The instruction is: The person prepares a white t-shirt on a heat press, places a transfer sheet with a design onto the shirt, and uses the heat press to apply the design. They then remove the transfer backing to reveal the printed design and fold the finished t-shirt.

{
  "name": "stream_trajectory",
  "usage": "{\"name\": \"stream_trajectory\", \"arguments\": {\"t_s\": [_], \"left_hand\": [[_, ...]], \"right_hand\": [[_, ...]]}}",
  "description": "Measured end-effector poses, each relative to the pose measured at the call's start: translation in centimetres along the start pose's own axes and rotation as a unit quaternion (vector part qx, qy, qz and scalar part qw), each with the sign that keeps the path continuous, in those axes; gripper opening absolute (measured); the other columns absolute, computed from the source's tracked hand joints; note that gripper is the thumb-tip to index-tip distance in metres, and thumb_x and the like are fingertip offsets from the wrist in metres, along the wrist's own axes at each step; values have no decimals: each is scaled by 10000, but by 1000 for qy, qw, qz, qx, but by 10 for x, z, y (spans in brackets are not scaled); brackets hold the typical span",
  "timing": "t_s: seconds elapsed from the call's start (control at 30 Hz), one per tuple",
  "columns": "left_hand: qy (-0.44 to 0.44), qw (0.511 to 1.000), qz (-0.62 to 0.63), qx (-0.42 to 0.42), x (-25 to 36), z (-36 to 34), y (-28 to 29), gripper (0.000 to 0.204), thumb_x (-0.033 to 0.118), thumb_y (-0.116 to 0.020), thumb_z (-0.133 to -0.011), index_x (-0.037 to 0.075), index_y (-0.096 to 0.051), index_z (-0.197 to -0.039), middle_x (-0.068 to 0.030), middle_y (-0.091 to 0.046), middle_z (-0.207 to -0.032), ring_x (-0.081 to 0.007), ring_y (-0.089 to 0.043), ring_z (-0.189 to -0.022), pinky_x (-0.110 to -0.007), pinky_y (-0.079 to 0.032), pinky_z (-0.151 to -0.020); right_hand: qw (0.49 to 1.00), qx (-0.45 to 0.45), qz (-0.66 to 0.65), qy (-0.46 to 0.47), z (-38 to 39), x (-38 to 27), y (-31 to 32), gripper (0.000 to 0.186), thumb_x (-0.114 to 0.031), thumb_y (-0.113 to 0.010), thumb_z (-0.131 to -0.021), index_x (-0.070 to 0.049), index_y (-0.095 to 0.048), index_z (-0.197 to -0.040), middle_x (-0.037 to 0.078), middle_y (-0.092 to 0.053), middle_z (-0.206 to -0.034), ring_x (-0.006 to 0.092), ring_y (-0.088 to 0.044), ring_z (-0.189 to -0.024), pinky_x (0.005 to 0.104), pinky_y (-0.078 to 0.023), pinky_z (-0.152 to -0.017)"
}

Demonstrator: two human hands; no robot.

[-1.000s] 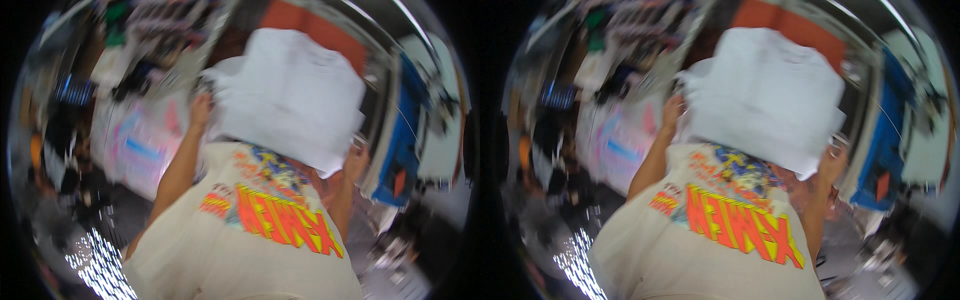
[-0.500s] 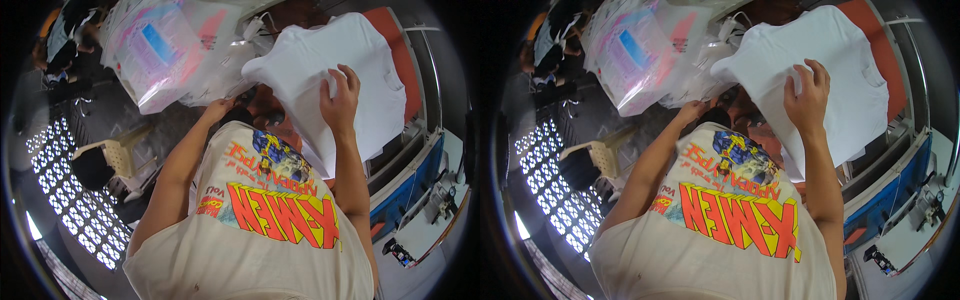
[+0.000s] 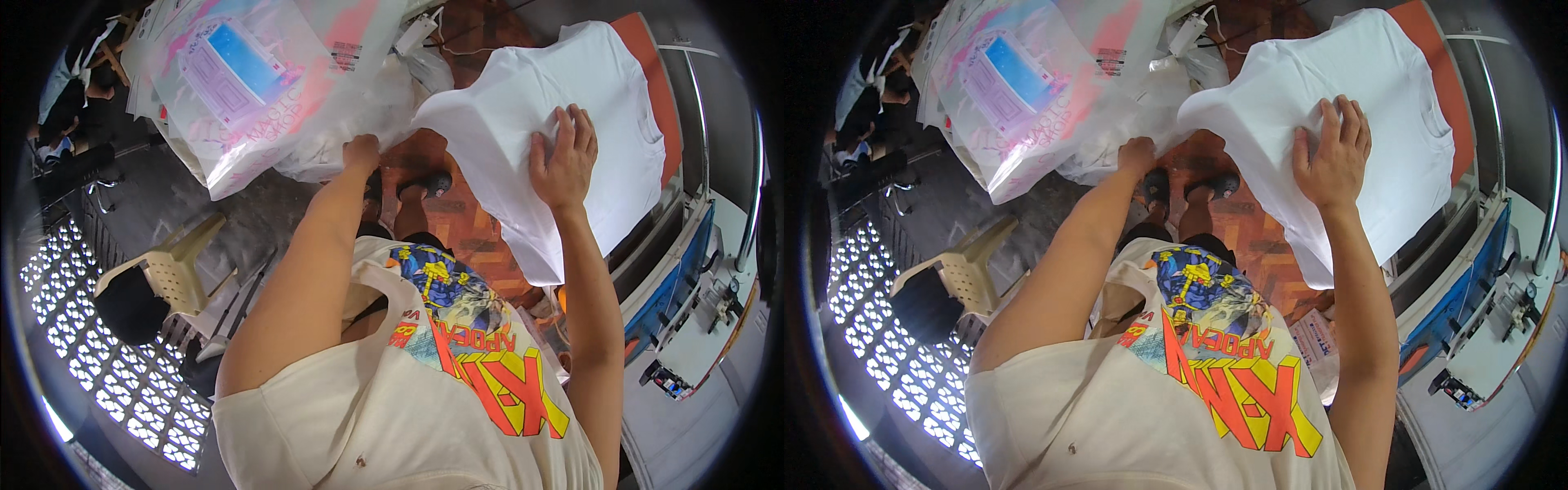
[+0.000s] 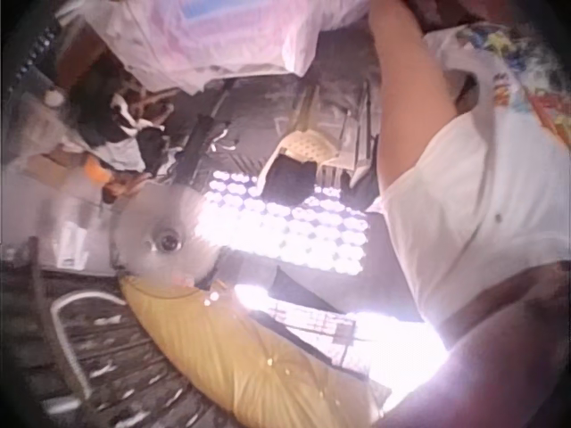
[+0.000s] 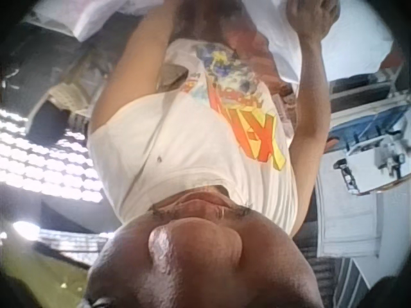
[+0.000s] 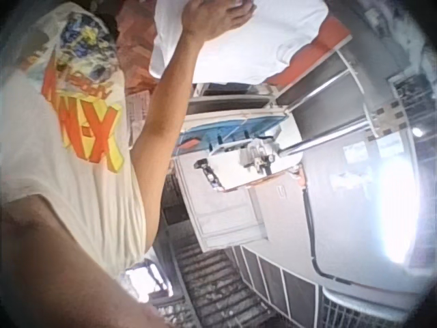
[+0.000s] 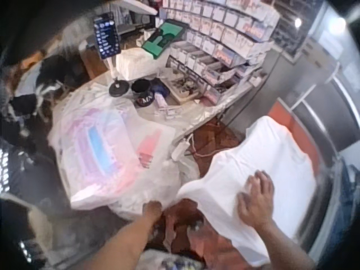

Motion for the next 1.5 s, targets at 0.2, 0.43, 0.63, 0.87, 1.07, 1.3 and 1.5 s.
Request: {"name": "stream_trajectory", "arguments": {"t_s": [0.2,0.43,0.63,0.87,1.07,1.3,1.5], "left_hand": [[-43,982,48,176,-3,54,37,410,379,-730,-854,73,-690,-1125,-188,-724,-1067,-365,-684,-1066,-516,-473,-917],[-167,951,86,246,-51,76,98,277,200,-646,-922,80,-672,-1170,-163,-703,-1126,-380,-666,-1062,-474,-526,-883],[-307,932,-7,192,-32,101,48,284,92,-575,-894,95,-667,-1163,-140,-700,-1130,-351,-680,-1041,-451,-551,-884],[-142,984,-28,104,-19,96,11,299,68,-566,-879,98,-654,-1163,-158,-697,-1145,-355,-683,-1048,-463,-558,-867],[-129,961,51,238,-33,74,45,339,38,-604,-843,64,-634,-1180,-179,-677,-1133,-387,-647,-1086,-473,-533,-910],[-90,956,74,268,-40,61,52,287,54,-614,-859,23,-615,-1145,-216,-648,-1164,-416,-616,-1105,-492,-503,-931],[14,901,143,408,-50,30,65,294,102,-664,-865,-3,-595,-1131,-258,-623,-1176,-467,-574,-1126,-530,-456,-970]], "right_hand": [[1000,7,-7,-18,-1,-5,-1,533,-301,-617,-921,-61,-514,-1387,216,-467,-1462,417,-391,-1399,523,-283,-1177],[1000,12,5,-25,-2,-7,0,530,-327,-610,-919,-74,-525,-1376,206,-486,-1452,423,-411,-1388,527,-296,-1171],[999,22,-3,-30,-4,-9,1,510,-336,-612,-918,-81,-543,-1355,185,-496,-1452,405,-423,-1385,514,-302,-1170],[999,17,10,-36,-1,-5,-2,507,-340,-615,-913,-103,-549,-1356,177,-510,-1444,395,-431,-1382,508,-311,-1163],[999,25,-8,-41,1,-5,-2,499,-348,-626,-902,-121,-566,-1343,162,-516,-1445,388,-435,-1382,507,-309,-1166],[998,34,-18,-55,1,-3,-2,510,-361,-653,-877,-133,-573,-1325,151,-531,-1429,380,-434,-1386,509,-301,-1176],[997,42,-22,-58,-1,-2,-2,477,-372,-648,-874,-164,-581,-1298,128,-530,-1424,350,-434,-1384,500,-302,-1180]]}}
Point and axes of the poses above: each hand's wrist, its own z-axis away from the middle knuckle, its own y-axis out of the back of the hand, x = y × z, the point moved 3 cm from there along -z, towards the middle knuckle
